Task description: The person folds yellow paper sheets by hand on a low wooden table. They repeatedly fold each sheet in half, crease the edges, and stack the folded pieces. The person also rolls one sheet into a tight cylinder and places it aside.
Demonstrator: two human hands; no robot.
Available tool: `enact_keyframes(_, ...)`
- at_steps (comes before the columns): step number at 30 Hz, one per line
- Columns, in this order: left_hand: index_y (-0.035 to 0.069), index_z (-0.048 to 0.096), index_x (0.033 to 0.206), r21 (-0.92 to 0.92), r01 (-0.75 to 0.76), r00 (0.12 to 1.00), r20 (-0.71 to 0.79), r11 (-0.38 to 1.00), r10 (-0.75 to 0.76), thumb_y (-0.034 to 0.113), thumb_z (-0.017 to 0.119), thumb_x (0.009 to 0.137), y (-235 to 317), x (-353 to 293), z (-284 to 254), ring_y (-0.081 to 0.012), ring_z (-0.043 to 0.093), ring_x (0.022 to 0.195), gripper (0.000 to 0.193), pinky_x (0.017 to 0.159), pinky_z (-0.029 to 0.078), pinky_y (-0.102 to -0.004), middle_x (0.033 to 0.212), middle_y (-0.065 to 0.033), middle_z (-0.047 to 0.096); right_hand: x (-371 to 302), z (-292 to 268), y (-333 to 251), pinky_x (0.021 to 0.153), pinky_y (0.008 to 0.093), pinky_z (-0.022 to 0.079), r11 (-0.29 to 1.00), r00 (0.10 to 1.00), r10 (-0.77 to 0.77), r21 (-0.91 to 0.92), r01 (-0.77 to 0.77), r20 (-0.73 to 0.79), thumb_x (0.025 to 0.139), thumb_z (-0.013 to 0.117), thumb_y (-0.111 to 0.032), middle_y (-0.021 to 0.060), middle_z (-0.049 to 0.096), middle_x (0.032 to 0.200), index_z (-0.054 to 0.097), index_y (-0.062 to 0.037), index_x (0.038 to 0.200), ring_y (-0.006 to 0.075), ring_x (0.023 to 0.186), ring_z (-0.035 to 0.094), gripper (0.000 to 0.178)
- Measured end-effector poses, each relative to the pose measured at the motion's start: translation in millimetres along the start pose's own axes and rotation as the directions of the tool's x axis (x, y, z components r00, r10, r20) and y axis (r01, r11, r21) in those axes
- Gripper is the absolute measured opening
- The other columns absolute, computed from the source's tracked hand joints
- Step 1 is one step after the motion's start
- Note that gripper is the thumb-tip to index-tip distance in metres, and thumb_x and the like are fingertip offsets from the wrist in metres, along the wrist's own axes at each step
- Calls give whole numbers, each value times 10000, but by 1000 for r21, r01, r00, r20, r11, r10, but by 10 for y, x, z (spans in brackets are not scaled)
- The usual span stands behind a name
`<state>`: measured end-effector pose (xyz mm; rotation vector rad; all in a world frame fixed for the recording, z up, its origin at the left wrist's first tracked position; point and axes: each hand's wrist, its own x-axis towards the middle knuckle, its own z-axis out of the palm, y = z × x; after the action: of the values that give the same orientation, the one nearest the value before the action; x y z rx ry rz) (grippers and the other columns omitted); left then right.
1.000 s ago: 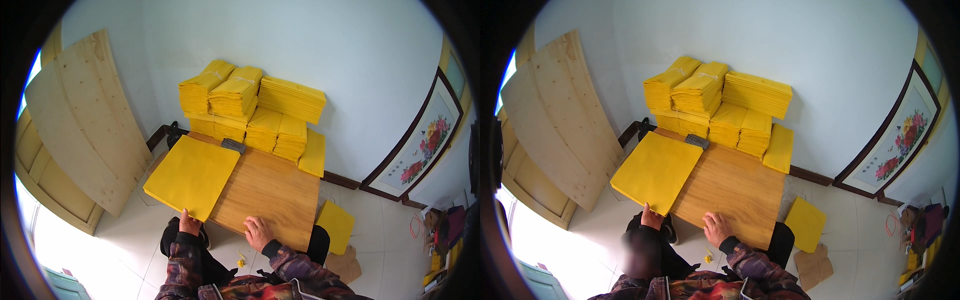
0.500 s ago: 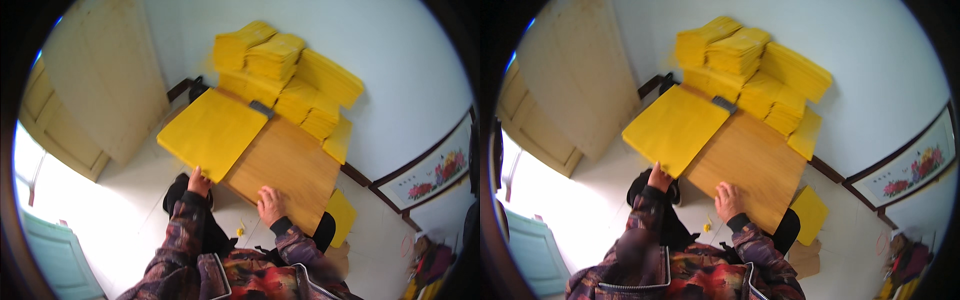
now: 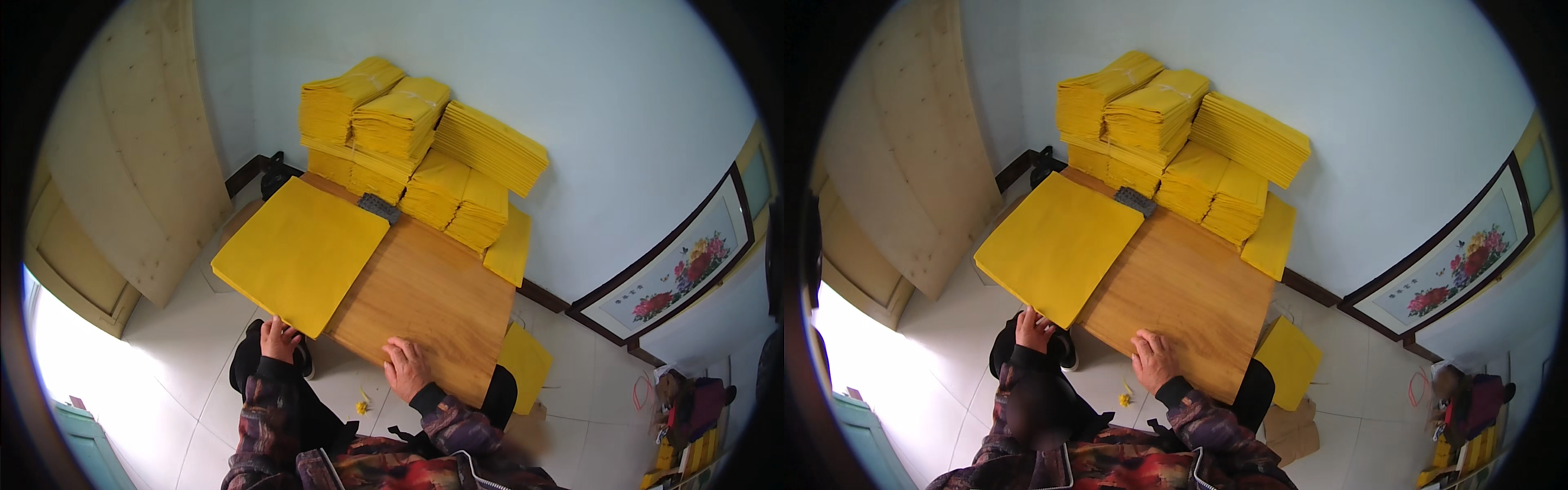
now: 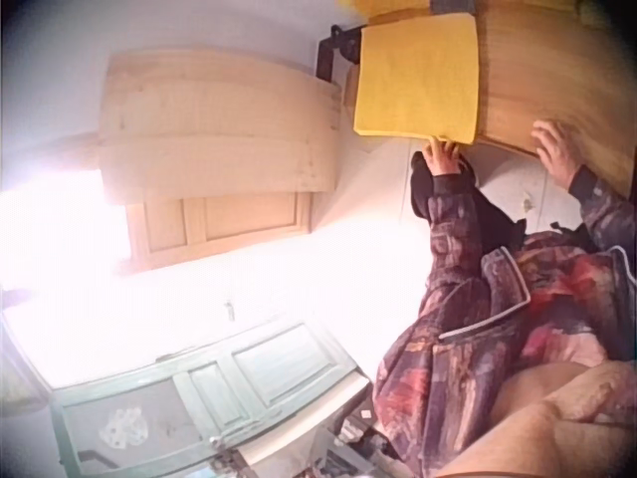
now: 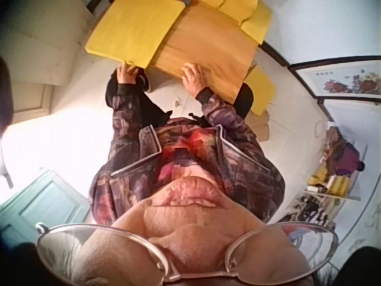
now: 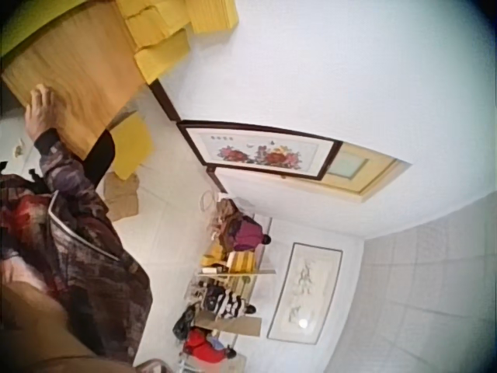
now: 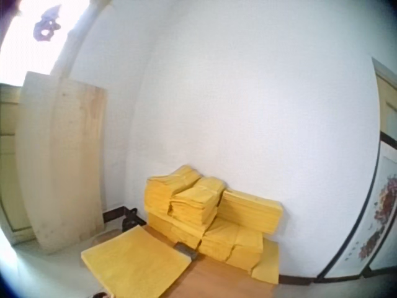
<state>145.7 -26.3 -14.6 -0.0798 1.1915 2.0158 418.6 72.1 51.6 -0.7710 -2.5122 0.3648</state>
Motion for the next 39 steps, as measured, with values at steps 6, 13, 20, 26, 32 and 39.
enact_keyframes(6,44,498,861,744,-628,641,331,227,692,62,665,804,472,-460,292,-195,520,615,177,541,440,-302,730,-80,509,11,-59,-29,891,438,431,999,999,24,33,-24,26,762,654,-95,95,520,1191,575,-71,1106,317,1044,517,354)
enact_keyframes(13,34,559,1159,361,-915,315,917,-178,243,133,696,749,579,-177,2094,-362,546,1043,444,867,467,-411,1153,-159,568,14,-59,-33,842,423,445,997,1000,21,69,-20,-19,761,650,-116,95,554,1144,611,-70,1071,313,987,533,315)
enact_keyframes(20,42,397,1364,290,-884,295,954,-367,43,5,504,815,190,859,3871,-340,403,1305,560,1058,356,-422,1436,-180,398,6,-101,17,827,401,446,989,1000,15,148,-14,-3,766,673,-159,57,554,1173,611,-87,1058,268,980,547,307)
enact_keyframes(26,63,341,1428,303,-766,423,902,-566,-89,-62,470,826,131,1139,4252,-334,366,1344,629,1091,322,-404,1459,-155,385,-3,-127,39,894,366,448,971,1000,14,237,-17,13,761,698,-169,32,562,1193,616,-92,1087,220,1069,539,345)
enact_keyframes(32,83,362,1419,274,-685,512,841,-675,-177,-57,502,813,72,1118,4422,-328,468,1222,637,1027,370,-415,1294,-155,534,16,-139,50,888,360,450,969,1000,3,248,-3,0,762,700,-168,25,578,1169,614,-98,1089,211,1078,544,345)
enact_keyframes(39,81,421,1376,268,-663,464,880,-699,-103,-49,541,777,74,1160,4415,-359,568,1025,624,890,445,-433,1023,-188,640,35,-200,56,872,336,457,959,999,5,282,5,-34,748,684,-142,8,595,1120,625,-93,1030,182,1056,551,293)
